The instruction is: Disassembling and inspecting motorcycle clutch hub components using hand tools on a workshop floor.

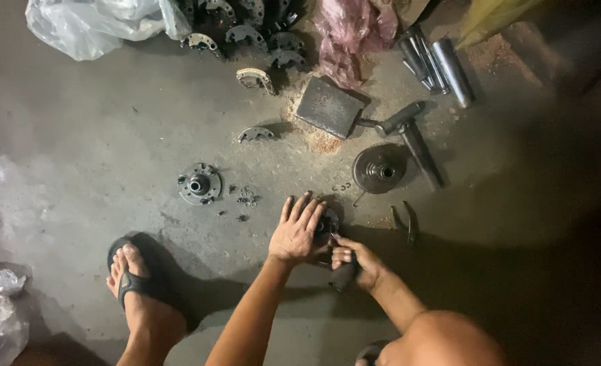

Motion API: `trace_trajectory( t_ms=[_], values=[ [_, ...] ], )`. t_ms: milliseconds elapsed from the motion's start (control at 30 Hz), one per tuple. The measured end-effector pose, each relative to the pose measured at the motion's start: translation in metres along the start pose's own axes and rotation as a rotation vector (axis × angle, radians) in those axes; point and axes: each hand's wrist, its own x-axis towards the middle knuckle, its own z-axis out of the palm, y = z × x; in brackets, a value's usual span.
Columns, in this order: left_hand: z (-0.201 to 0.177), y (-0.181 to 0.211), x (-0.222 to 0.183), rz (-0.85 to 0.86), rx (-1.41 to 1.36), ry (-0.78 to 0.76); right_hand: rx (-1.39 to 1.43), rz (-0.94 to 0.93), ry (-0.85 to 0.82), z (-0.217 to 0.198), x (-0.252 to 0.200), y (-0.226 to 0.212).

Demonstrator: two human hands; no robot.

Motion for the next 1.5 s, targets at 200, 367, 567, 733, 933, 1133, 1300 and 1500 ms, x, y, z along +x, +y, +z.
trace_trajectory(
  t_ms=[200,367,567,733,933,1133,1300,1500],
  values=[
    [-0.009,0.001,0.002,-0.034,-0.026,-0.032,-0.549,-0.437,0.267,0.023,-0.023,0.013],
    [0.005,-0.001,-0.003,-0.010,-0.022,0.025,-1.081,-0.859,0.271,-0.009,0.006,0.017],
    [0.007,-0.002,-0.004,0.002,-0.021,0.062,-1.340,-0.741,0.448,0.005,0.002,0.009],
    [0.009,-0.003,-0.003,0.002,-0.028,0.046,-1.612,-1.134,0.377,0.002,0.008,0.005],
    [0.009,-0.003,-0.003,-0.014,-0.029,0.028,-0.849,-0.574,0.334,-0.005,0.013,-0.001],
    [0.007,-0.004,-0.004,-0.009,-0.019,-0.001,-0.463,-0.108,0.170,0.016,-0.012,-0.012],
    [0.009,-0.003,-0.006,-0.011,-0.060,0.058,-0.789,-0.432,0.337,0.015,0.005,-0.009],
    [0.006,-0.003,-0.004,-0.013,-0.033,-0.004,-1.240,-0.697,0.371,0.023,-0.004,-0.004]
  ],
)
